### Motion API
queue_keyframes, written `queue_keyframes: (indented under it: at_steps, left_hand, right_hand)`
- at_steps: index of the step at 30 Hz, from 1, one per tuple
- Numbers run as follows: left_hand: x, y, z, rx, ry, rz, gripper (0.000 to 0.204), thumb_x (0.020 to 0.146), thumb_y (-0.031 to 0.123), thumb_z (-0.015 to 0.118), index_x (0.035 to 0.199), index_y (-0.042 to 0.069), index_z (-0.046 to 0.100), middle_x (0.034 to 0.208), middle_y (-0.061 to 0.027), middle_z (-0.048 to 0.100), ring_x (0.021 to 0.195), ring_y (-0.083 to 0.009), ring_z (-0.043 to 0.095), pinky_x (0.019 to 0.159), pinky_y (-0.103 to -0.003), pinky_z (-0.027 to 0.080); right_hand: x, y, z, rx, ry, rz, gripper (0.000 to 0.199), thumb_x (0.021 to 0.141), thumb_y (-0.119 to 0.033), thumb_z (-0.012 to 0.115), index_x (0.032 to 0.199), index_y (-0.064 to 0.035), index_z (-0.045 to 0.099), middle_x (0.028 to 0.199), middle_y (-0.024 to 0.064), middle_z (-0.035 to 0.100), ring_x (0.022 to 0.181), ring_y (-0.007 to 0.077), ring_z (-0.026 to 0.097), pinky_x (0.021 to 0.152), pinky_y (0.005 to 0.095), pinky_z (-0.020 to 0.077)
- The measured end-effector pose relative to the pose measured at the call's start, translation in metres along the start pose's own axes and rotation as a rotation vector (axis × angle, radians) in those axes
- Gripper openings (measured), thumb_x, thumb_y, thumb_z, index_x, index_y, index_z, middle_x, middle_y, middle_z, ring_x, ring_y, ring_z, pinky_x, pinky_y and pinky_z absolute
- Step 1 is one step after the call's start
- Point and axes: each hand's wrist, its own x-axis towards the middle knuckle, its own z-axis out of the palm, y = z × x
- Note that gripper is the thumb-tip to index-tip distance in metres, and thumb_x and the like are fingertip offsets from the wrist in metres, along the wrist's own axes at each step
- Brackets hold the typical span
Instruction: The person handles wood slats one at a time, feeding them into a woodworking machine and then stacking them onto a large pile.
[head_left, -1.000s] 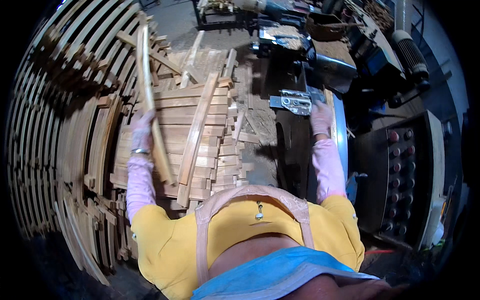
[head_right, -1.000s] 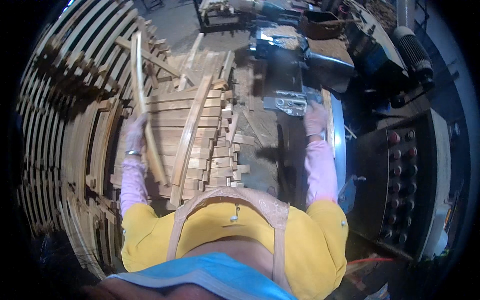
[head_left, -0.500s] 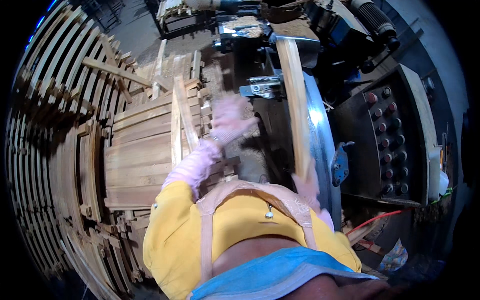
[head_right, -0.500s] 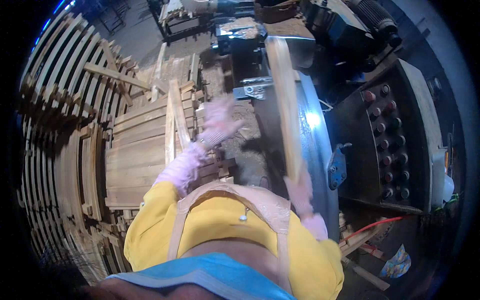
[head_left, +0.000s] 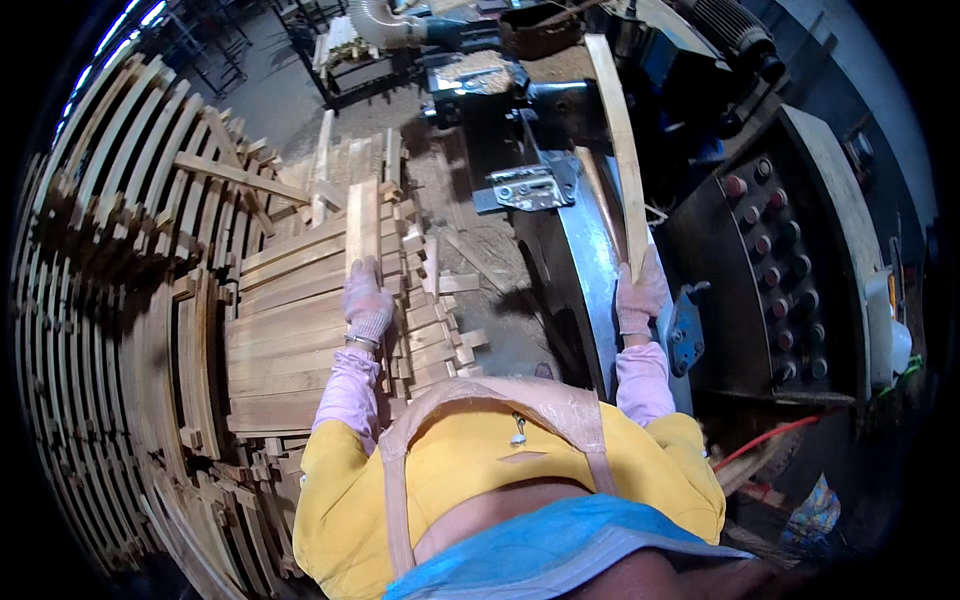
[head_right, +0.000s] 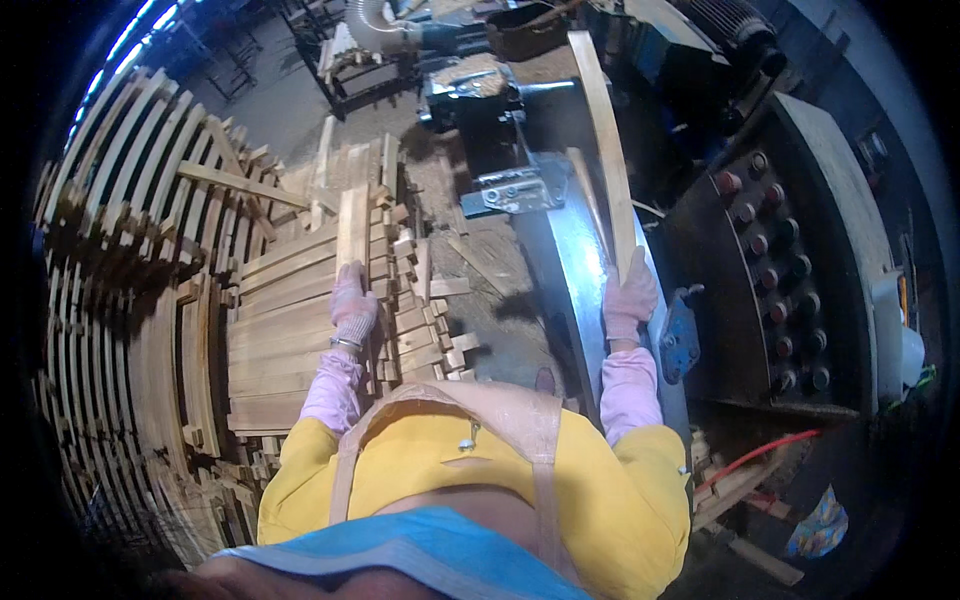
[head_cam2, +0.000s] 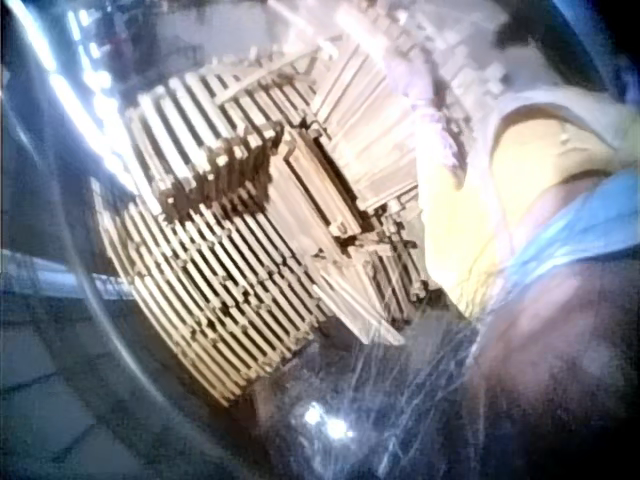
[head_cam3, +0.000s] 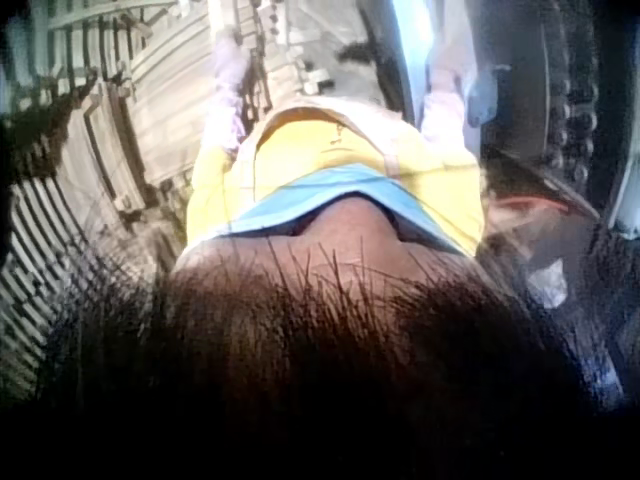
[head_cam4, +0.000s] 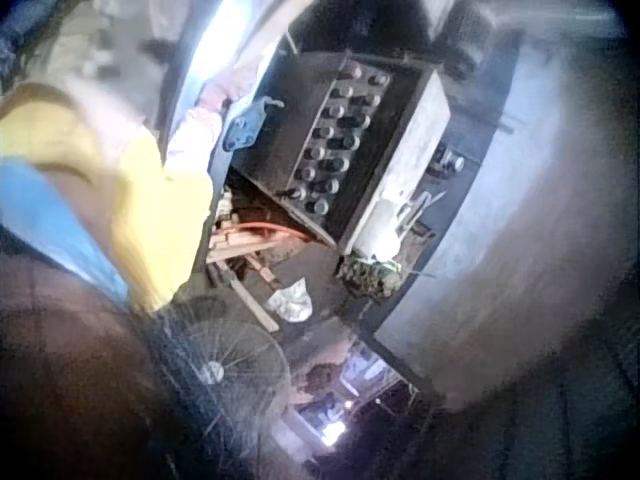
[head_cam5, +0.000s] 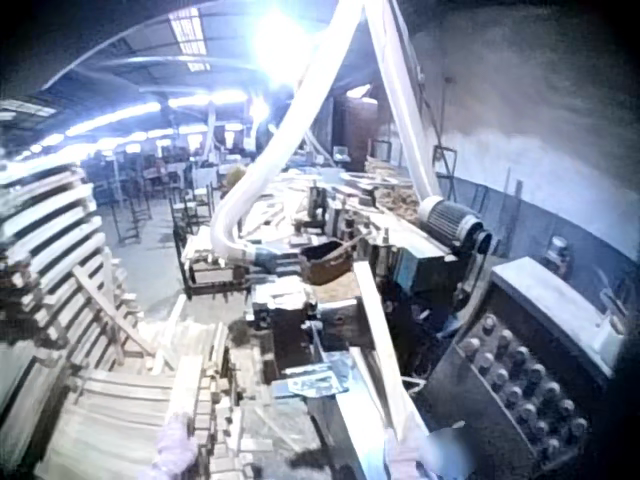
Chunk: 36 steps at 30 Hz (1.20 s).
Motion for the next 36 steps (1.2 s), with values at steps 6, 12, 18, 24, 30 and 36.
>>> queue_keyframes:
  at_steps: [6, 12, 18, 24, 30, 36]
  left_hand:
    - [-0.018, -0.024, -0.014, 0.048, 0.031, 0.051, 0.060, 0.082, 0.015, 0.070, 0.140, 0.009, 0.054, 0.141, -0.0208, 0.056, 0.131, -0.0392, 0.054, 0.111, -0.046, 0.045]
    - [-0.040, -0.050, 0.004, -0.006, 0.031, -0.037, 0.069, 0.087, 0.026, 0.074, 0.148, 0.011, 0.046, 0.140, -0.0202, 0.055, 0.133, -0.0378, 0.052, 0.109, -0.046, 0.047]
    - [-0.026, -0.059, 0.018, 0.149, -0.039, -0.081, 0.086, 0.085, 0.027, 0.076, 0.159, 0.017, 0.032, 0.150, -0.0200, 0.049, 0.137, -0.0378, 0.050, 0.112, -0.046, 0.045]
    - [-0.003, -0.098, 0.032, -0.230, -0.013, -0.036, 0.083, 0.083, 0.015, 0.074, 0.157, 0.007, 0.036, 0.146, -0.0216, 0.056, 0.133, -0.0350, 0.057, 0.113, -0.040, 0.044]
    - [-0.013, -0.027, -0.022, -0.937, -0.061, -0.101, 0.087, 0.079, 0.004, 0.073, 0.156, -0.004, 0.034, 0.147, -0.0223, 0.054, 0.127, -0.0311, 0.059, 0.108, -0.036, 0.048]
    - [0.007, 0.070, -0.052, -1.241, 0.137, 0.165, 0.084, 0.083, 0.003, 0.071, 0.157, -0.001, 0.032, 0.139, -0.0200, 0.056, 0.099, -0.0240, 0.066, 0.085, -0.033, 0.060]
  right_hand:
    - [-0.019, 0.009, -0.006, 0.080, -0.173, -0.025, 0.060, 0.088, -0.024, 0.075, 0.143, -0.0084, 0.057, 0.115, 0.0212, 0.069, 0.107, 0.0424, 0.064, 0.092, 0.0511, 0.0512]
    - [-0.163, 0.078, -0.128, -0.047, -0.411, 0.005, 0.058, 0.085, -0.025, 0.076, 0.138, -0.0088, 0.060, 0.123, 0.0168, 0.069, 0.109, 0.0405, 0.064, 0.093, 0.0508, 0.0519]
    - [-0.229, 0.119, -0.149, -0.100, -0.303, 0.037, 0.055, 0.083, -0.027, 0.077, 0.135, -0.0106, 0.064, 0.123, 0.0134, 0.070, 0.109, 0.0374, 0.063, 0.094, 0.0492, 0.0510]
    - [-0.122, 0.080, -0.088, -0.171, -0.052, -0.133, 0.041, 0.083, -0.026, 0.076, 0.121, -0.0143, 0.069, 0.106, 0.0078, 0.072, 0.095, 0.0296, 0.067, 0.080, 0.0462, 0.0529]
    - [-0.056, 0.056, -0.027, -0.083, -0.024, -0.322, 0.033, 0.085, -0.033, 0.073, 0.116, -0.0217, 0.073, 0.083, 0.0059, 0.068, 0.083, 0.0285, 0.065, 0.073, 0.0472, 0.0505]
    - [0.014, 0.000, 0.019, -0.068, -0.202, -0.266, 0.025, 0.091, -0.036, 0.066, 0.109, -0.0189, 0.067, 0.089, 0.0124, 0.070, 0.091, 0.0356, 0.067, 0.077, 0.0529, 0.0512]
